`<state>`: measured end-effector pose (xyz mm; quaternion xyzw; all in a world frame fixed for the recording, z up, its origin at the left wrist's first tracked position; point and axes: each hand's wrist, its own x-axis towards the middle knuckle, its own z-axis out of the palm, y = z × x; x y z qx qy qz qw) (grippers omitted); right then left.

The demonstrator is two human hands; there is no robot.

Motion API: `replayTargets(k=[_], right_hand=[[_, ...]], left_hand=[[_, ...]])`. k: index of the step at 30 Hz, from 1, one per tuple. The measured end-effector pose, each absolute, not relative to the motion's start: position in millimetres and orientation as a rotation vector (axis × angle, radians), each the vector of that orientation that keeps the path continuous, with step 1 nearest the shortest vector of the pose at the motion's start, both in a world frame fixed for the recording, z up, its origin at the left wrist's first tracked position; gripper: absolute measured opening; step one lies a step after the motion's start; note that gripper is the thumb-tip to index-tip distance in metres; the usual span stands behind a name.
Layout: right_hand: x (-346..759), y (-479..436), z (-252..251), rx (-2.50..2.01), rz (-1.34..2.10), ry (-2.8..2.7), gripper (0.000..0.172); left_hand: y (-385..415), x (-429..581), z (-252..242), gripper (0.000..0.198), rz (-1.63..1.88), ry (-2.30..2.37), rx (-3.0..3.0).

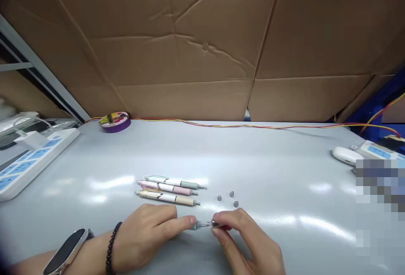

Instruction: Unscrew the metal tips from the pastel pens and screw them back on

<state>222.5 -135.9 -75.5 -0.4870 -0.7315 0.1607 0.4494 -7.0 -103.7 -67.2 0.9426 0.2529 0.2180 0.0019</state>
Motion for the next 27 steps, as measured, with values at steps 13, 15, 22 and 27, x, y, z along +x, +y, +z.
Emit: replayTargets(k=[13, 15, 22, 27], right_hand=[[218.2, -139.6, -77.3, -1.204, 0.456, -1.778, 0.006], [217.2, -139.0, -78.0, -1.152, 0.453, -1.801, 0.008], [216.9, -138.3, -74.5, -1.101, 0.471, -1.875, 0.011], [226.0, -139.8, -70.9, -1.154, 0.368, -1.810, 0.003]], left_hand=[[-102.5, -7.3, -69.9, 0.035, 0.647, 0.759, 2.971], [-102.4, -7.4, -70.0, 0.037, 0.605, 0.747, 2.991], [-106.5, -7.3, -71.4, 0.036, 0.703, 0.746, 3.004], [-106.5, -10.2, -67.8, 0.037, 0.700, 0.765, 2.998]])
